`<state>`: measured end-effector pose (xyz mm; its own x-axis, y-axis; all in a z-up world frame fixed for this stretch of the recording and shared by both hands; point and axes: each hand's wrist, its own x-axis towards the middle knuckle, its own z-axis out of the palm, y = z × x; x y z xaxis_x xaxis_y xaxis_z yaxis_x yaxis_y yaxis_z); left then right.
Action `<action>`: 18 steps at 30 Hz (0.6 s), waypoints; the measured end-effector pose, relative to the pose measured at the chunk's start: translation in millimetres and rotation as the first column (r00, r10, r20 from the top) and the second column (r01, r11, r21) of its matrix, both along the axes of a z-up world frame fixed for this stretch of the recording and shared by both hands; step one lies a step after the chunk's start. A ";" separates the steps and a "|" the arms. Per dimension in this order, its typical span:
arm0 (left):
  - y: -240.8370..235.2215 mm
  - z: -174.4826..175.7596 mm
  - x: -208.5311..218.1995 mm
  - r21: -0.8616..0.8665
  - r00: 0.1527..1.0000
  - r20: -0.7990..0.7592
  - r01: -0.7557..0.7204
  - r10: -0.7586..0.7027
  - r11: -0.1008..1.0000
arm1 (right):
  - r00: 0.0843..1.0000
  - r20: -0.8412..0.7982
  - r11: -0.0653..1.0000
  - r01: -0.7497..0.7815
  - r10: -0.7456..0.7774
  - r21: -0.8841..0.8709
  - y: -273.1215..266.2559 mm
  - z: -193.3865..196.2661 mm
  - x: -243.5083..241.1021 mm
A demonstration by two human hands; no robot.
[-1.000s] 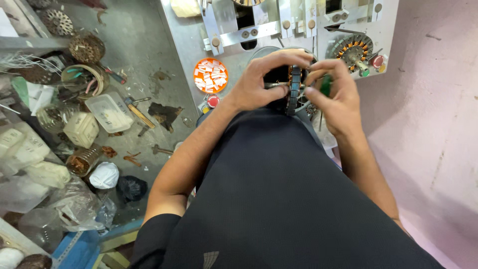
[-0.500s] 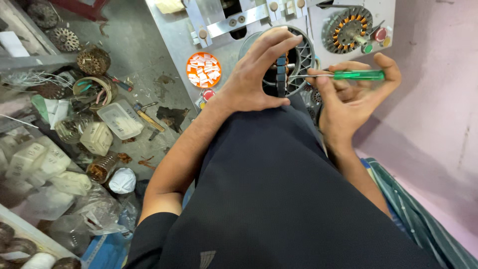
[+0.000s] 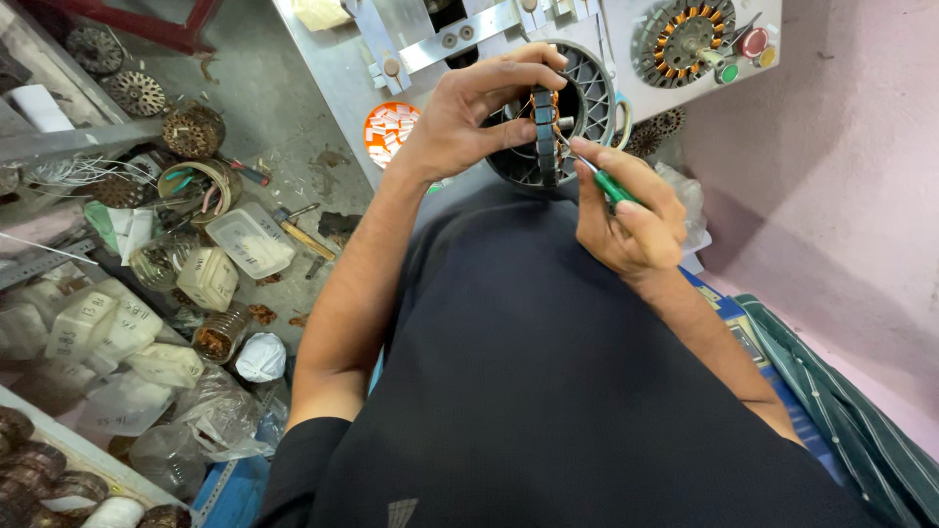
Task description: The person inserts small white insulation wedges into the copper-wound slots of a fan motor stator using a small screwdriver and their fingers.
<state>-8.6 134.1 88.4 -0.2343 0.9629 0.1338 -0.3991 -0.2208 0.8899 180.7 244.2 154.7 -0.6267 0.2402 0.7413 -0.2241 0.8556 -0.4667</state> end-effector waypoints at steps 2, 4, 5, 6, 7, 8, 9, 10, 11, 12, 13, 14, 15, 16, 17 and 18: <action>1.1 -1.6 0.7 0.001 1.000 0.031 -0.003 0.003 1.000 | 0.992 0.122 0.999 0.029 -0.025 -0.028 0.4 11.7 0.0; 0.0 -1.6 0.1 -0.006 1.000 -0.014 -0.014 0.014 1.000 | 0.971 0.238 0.989 0.042 -0.007 -0.141 2.9 23.7 -3.5; -0.9 -1.5 1.5 -0.009 0.999 -0.034 -0.020 0.019 1.000 | 0.956 0.292 0.970 0.046 0.026 -0.238 5.8 29.7 -4.0; -1.7 -1.1 2.6 -0.010 1.000 -0.024 -0.020 0.019 1.000 | 0.938 0.341 0.941 0.056 0.065 -0.334 8.2 35.1 -4.6; -1.6 -0.2 2.4 -0.007 1.000 -0.017 -0.017 0.017 1.000 | 0.928 0.359 0.921 0.053 0.096 -0.385 10.6 39.3 -6.4; -1.4 1.4 2.5 -0.004 1.000 -0.010 -0.015 0.015 1.000 | 0.918 0.376 0.899 0.052 0.128 -0.434 13.6 43.1 -8.4; -0.6 3.4 2.4 -0.004 1.000 -0.014 -0.019 0.019 1.000 | 0.917 0.371 0.889 0.044 0.145 -0.457 15.4 46.7 -10.1; -0.7 6.0 2.7 -0.004 1.000 -0.018 -0.024 0.024 1.000 | 0.916 0.367 0.877 0.037 0.161 -0.479 17.0 49.9 -11.7; -0.5 8.2 2.6 -0.002 0.999 -0.021 -0.031 0.031 1.000 | 0.924 0.345 0.880 0.022 0.164 -0.475 17.5 52.5 -13.3; -0.3 10.0 1.9 0.000 0.999 -0.040 -0.032 0.032 0.999 | 0.932 0.323 0.882 0.006 0.166 -0.471 16.9 54.5 -14.8; -0.3 11.4 1.4 -0.001 0.998 -0.057 -0.041 0.040 0.999 | 0.952 0.277 0.872 0.022 0.131 -0.490 15.9 56.2 -15.8; 0.6 11.6 -0.3 -0.003 0.996 -0.073 -0.049 0.049 0.999 | 0.969 0.229 0.860 0.036 0.095 -0.509 14.9 57.1 -16.8; -1.3 11.4 -0.4 -0.008 0.994 -0.090 -0.059 0.058 0.998 | 0.972 0.218 0.852 0.044 0.083 -0.522 13.9 56.4 -18.3; -2.2 10.3 -0.5 -0.013 0.992 -0.106 -0.069 0.067 0.998 | 0.976 0.207 0.843 0.052 0.071 -0.536 10.9 55.6 -18.4; -2.5 8.8 0.7 -0.017 0.990 -0.121 -0.075 0.072 0.997 | 0.970 0.230 0.843 0.061 0.076 -0.534 11.5 53.9 -18.5; -4.1 8.1 2.7 -0.027 0.991 -0.109 -0.079 0.075 0.997 | 0.964 0.255 0.847 0.070 0.079 -0.526 11.8 51.2 -19.5</action>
